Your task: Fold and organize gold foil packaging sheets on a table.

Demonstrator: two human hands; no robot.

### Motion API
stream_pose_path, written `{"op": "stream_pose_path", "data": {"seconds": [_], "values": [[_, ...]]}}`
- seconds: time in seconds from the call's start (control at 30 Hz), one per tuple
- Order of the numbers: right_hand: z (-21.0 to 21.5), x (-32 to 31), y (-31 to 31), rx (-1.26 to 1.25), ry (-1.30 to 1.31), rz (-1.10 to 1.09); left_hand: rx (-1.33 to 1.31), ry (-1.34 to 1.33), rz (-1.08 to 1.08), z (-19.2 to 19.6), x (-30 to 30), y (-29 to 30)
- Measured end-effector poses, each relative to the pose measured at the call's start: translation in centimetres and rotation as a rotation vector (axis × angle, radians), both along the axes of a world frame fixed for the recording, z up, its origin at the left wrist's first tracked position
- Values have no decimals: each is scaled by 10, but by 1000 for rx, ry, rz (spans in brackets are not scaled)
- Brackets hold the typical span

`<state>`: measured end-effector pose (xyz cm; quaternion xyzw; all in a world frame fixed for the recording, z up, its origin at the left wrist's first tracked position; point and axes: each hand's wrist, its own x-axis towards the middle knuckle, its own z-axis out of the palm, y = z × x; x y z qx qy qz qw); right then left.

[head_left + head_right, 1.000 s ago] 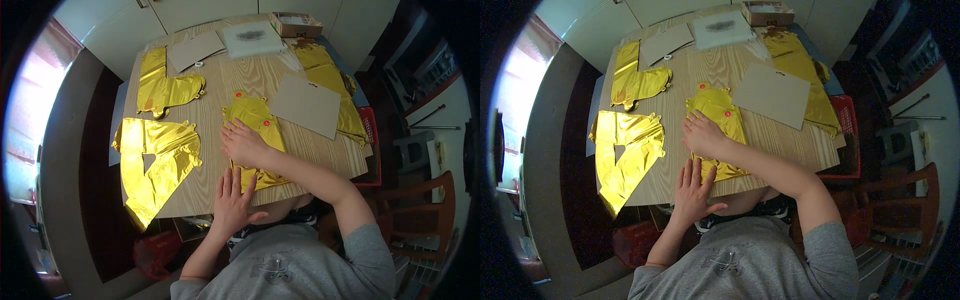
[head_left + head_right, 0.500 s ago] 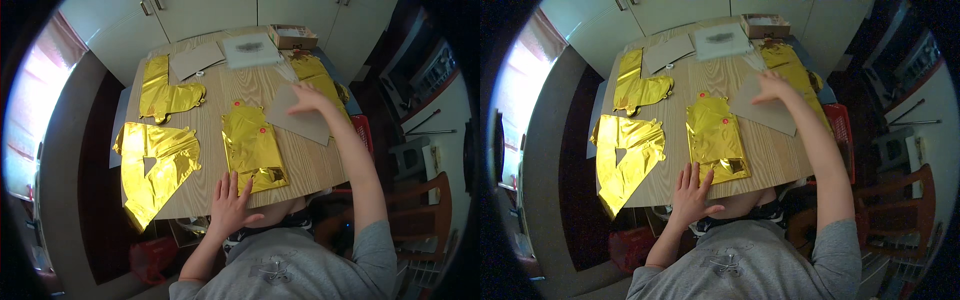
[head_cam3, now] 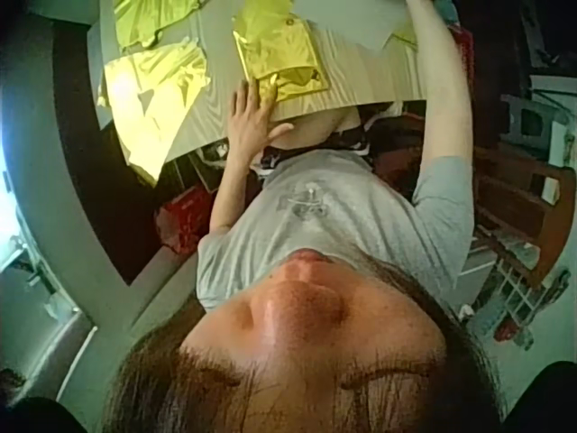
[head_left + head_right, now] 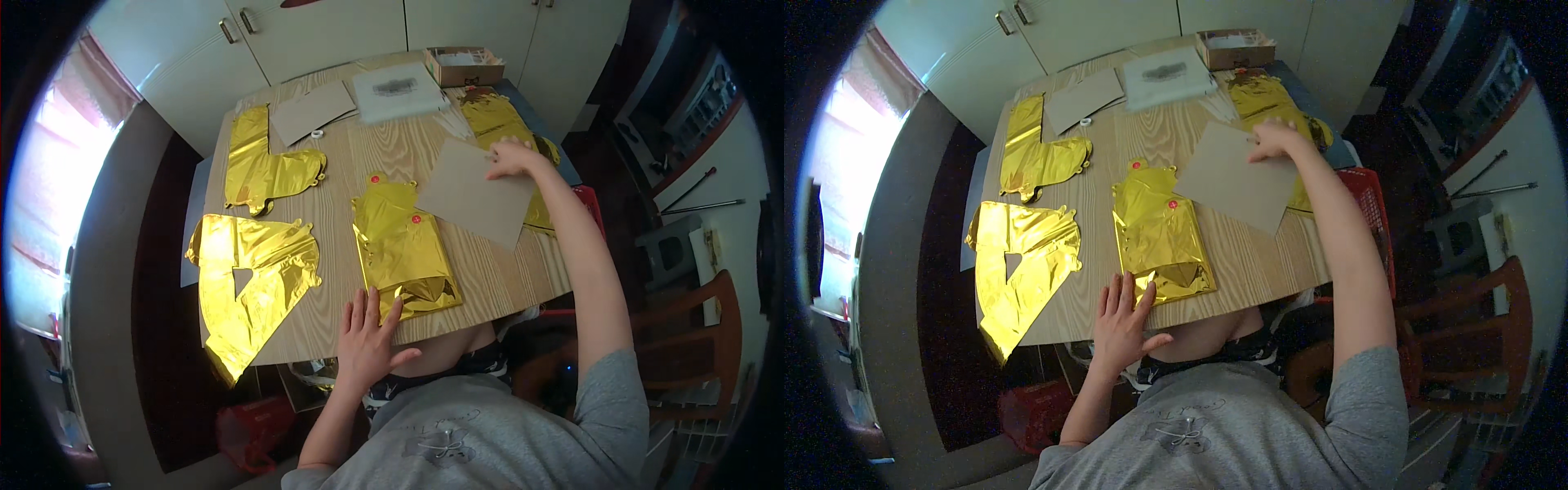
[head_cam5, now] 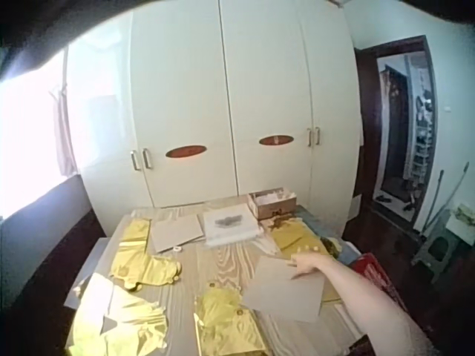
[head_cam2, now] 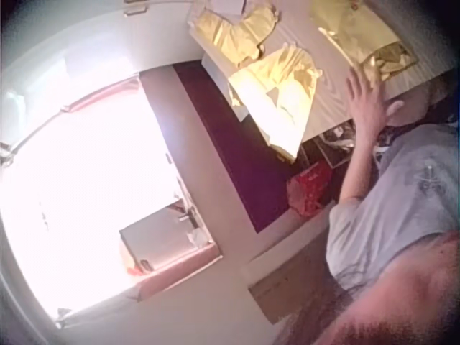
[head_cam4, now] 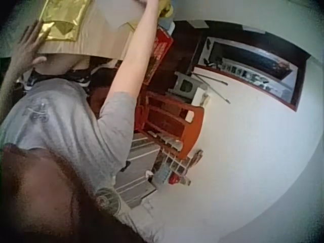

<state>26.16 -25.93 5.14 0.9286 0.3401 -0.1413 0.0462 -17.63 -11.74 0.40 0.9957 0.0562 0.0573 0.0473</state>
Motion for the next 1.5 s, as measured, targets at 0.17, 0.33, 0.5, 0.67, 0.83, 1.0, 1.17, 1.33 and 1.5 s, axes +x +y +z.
{"op": "stream_pose_path", "data": {"seconds": [0.17,0.33,0.5,0.67,0.83,1.0,1.17,1.33,1.5], "values": [[64,-31,-4,449,36,116,4,-14,14,-3,-1,0],[106,-173,-23,784,-332,464,-3,-29,11,-3,3,0],[89,-266,-39,820,-620,703,-239,357,114,20,8,0],[45,-323,-56,840,-576,786,-805,73,194,-24,-11,19],[-1,-355,-63,809,-455,751,-200,-181,215,-6,-30,51],[-47,-362,-59,716,-379,682,-458,-315,336,12,-42,52],[-47,-352,-52,708,-335,647,-454,-153,15,32,-18,9],[-41,-344,-49,724,-202,599,-243,-115,-140,14,9,2],[-31,-291,-41,837,-84,547,-149,-90,-94,5,14,1]]}}
